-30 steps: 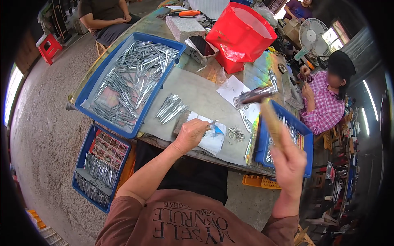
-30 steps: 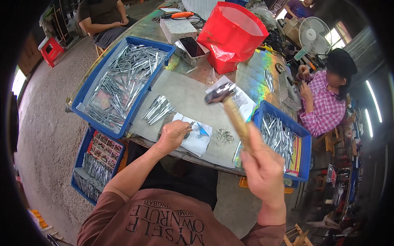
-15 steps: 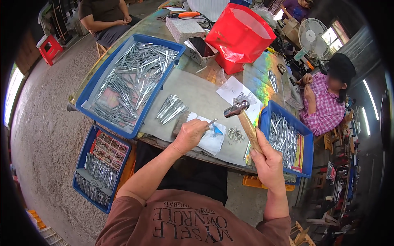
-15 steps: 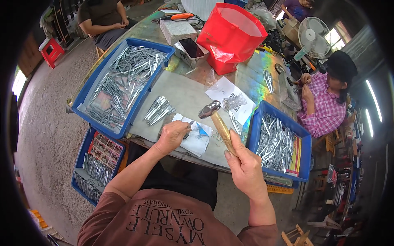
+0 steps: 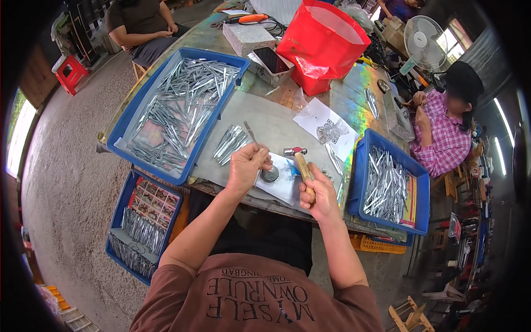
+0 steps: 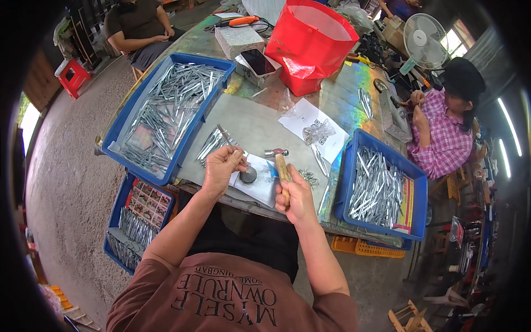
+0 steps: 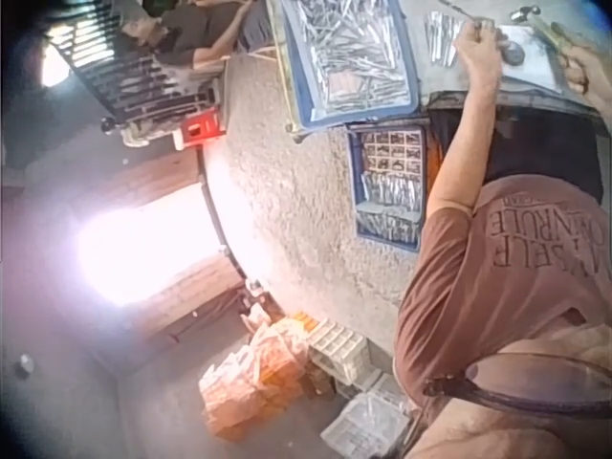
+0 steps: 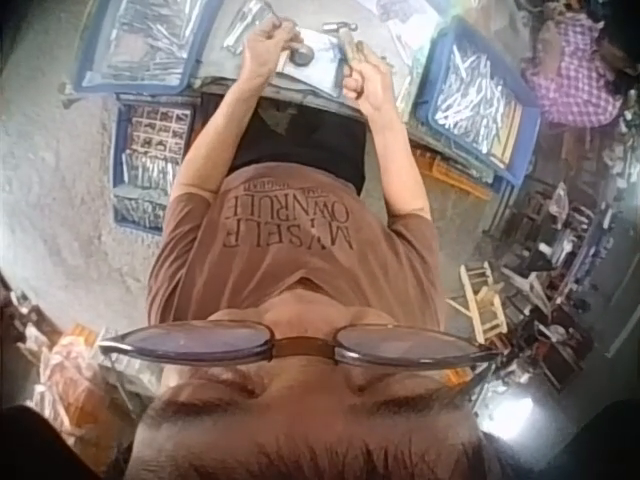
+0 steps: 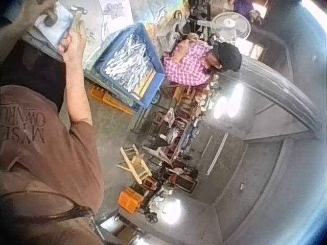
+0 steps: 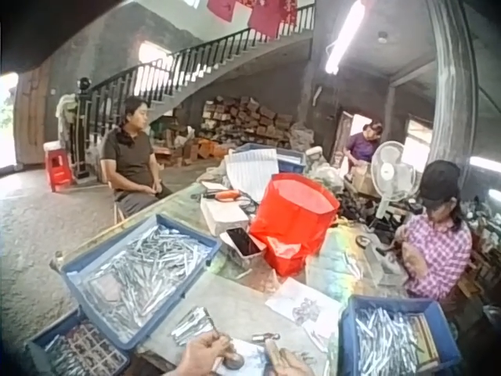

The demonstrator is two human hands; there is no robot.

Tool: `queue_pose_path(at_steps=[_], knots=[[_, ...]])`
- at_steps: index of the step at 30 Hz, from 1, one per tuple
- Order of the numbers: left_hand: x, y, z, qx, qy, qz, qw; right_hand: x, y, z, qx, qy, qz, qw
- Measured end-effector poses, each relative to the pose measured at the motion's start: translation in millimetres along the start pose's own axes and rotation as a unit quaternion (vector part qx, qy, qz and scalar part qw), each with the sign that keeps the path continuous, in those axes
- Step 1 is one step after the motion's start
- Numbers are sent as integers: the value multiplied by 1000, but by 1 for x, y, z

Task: The person assembles metal components by taking metal strips and small pins, inserting the pins into the strips by hand, and hammering them securely into place using a hammer.

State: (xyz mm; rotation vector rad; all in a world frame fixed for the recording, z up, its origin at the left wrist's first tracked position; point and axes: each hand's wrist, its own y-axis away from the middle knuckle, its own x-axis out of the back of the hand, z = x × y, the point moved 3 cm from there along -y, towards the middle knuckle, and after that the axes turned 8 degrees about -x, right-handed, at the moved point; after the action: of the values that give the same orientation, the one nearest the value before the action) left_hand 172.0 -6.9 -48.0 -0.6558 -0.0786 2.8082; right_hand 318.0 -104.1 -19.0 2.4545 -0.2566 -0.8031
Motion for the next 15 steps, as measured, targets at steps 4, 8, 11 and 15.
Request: queue_pose_path(at_steps=[4,8,11,15], knots=[[5,0,0,26,47,20,998,10,-30,5,-32,-28,-25,999],[18,-2,6,12,-9,19,1000,6,-33,1,-29,-19,-25,999],[42,-3,9,-20,-85,13,996,4,-27,-2,1,61,-25,998],[65,1,11,-30,-329,27,943,14,-15,-2,41,128,22,991]])
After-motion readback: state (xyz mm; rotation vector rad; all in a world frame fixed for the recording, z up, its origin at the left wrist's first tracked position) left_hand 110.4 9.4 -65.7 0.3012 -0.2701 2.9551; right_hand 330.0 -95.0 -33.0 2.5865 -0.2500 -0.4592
